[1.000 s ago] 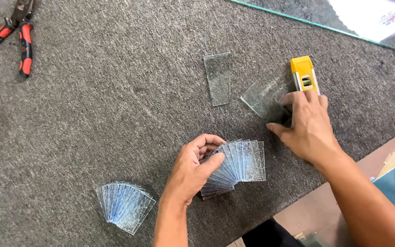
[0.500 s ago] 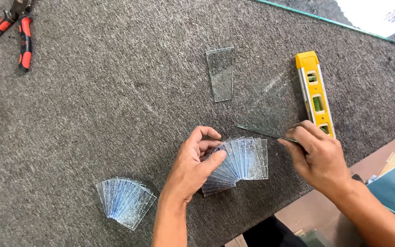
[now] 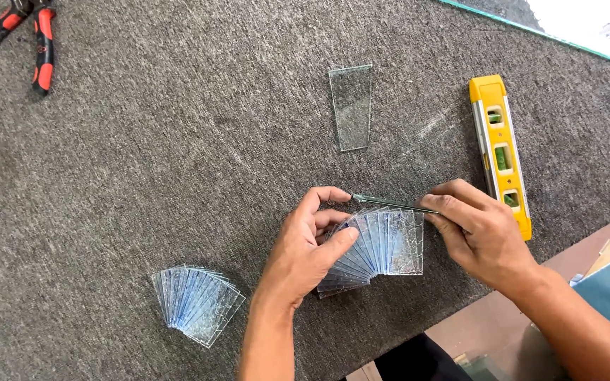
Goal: Fanning out, measuring, and organizing small rectangular glass pieces on a workbench
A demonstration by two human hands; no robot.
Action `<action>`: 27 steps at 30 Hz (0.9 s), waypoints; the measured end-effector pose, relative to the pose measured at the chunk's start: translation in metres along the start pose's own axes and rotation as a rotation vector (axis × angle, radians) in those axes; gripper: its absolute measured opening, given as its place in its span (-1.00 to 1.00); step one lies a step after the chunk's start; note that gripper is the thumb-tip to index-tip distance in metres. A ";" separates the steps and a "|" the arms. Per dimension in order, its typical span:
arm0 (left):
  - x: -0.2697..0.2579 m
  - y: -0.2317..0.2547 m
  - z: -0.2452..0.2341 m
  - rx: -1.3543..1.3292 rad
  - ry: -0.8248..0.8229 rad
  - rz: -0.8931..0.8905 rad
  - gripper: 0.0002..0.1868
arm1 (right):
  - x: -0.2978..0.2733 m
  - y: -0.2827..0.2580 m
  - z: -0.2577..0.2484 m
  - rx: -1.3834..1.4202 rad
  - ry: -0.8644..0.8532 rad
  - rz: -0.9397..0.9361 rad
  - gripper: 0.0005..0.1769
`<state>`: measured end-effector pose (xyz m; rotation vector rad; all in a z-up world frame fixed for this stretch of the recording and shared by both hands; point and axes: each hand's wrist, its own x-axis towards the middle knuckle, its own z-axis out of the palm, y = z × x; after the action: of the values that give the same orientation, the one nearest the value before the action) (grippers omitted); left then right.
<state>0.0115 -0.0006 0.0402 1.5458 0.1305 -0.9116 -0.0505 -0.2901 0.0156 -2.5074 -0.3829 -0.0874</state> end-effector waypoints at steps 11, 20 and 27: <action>0.002 -0.002 0.000 -0.014 0.022 0.033 -0.45 | -0.004 0.010 0.008 0.222 0.080 0.455 -0.85; 0.002 0.000 0.004 -0.017 0.003 -0.016 -0.63 | -0.017 -0.003 0.011 -0.122 0.163 0.607 -0.56; 0.008 -0.007 0.002 0.045 0.026 0.013 -0.64 | -0.033 -0.050 0.002 0.587 0.189 0.795 -0.73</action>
<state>0.0121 -0.0043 0.0302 1.5992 0.1193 -0.8895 -0.0967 -0.2586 0.0365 -1.8803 0.5933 0.0930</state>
